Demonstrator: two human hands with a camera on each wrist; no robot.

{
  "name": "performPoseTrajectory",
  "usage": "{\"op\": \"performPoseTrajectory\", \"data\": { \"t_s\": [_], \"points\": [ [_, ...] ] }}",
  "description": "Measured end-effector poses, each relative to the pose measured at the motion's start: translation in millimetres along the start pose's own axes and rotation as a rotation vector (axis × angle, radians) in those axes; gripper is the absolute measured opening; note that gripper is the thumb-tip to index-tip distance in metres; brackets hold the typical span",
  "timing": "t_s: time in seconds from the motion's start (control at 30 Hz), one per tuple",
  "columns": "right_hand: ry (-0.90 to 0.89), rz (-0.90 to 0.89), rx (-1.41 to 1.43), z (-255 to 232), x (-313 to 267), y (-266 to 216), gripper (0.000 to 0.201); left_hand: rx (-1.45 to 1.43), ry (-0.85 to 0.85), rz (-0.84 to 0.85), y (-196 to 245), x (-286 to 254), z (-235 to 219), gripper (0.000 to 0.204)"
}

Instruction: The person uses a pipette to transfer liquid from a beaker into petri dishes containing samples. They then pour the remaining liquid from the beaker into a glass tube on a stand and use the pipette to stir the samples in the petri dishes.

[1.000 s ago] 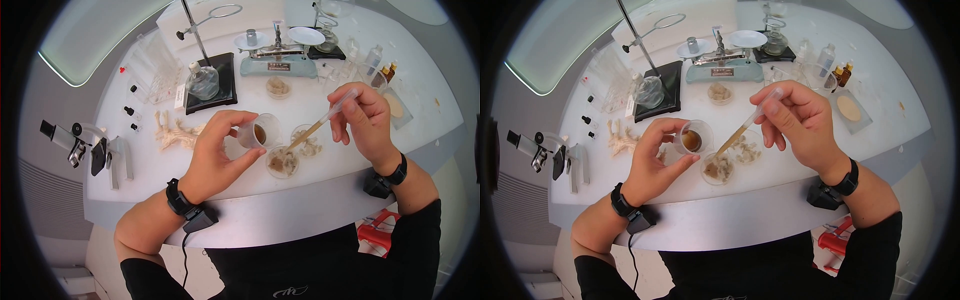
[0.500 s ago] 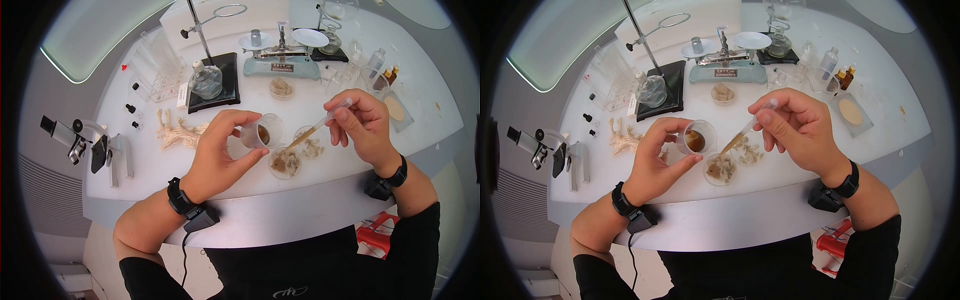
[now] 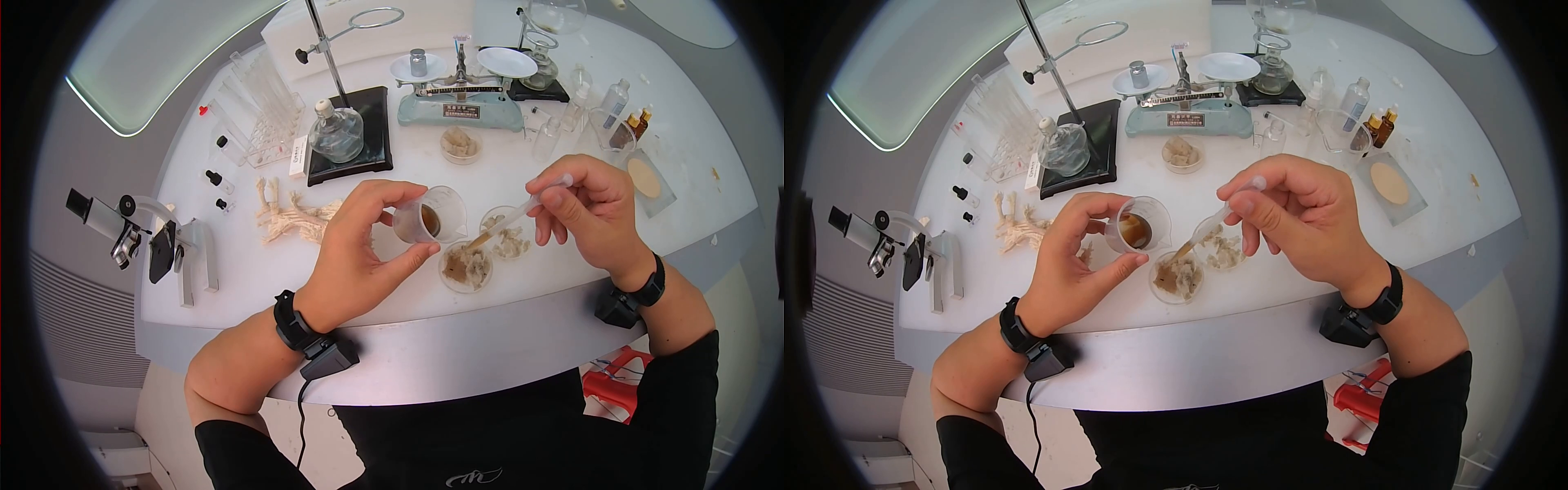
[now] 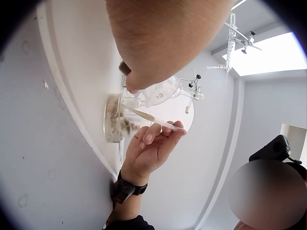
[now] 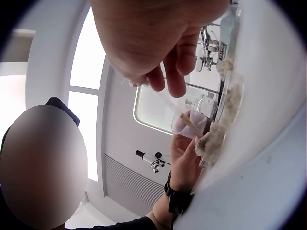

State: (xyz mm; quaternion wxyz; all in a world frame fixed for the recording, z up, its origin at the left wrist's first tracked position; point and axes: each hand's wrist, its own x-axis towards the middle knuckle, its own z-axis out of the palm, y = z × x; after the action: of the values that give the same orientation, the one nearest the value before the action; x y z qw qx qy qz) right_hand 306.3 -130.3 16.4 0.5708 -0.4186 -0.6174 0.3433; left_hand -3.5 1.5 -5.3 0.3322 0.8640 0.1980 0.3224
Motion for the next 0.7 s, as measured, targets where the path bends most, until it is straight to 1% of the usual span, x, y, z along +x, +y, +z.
{"op": "performPoseTrajectory", "data": {
  "t_s": [0.53,0.7],
  "points": [
    [0.056,-0.109,-0.131,0.5,0.4,-7.2,0.014,-0.002,0.008,0.005,0.4,-0.1,0.5,0.060],
    [0.038,-0.143,-0.173,-0.9,-0.6,-8.3,0.013,0.004,0.010,0.003,0.5,0.0,0.4,0.060]
  ]
}}
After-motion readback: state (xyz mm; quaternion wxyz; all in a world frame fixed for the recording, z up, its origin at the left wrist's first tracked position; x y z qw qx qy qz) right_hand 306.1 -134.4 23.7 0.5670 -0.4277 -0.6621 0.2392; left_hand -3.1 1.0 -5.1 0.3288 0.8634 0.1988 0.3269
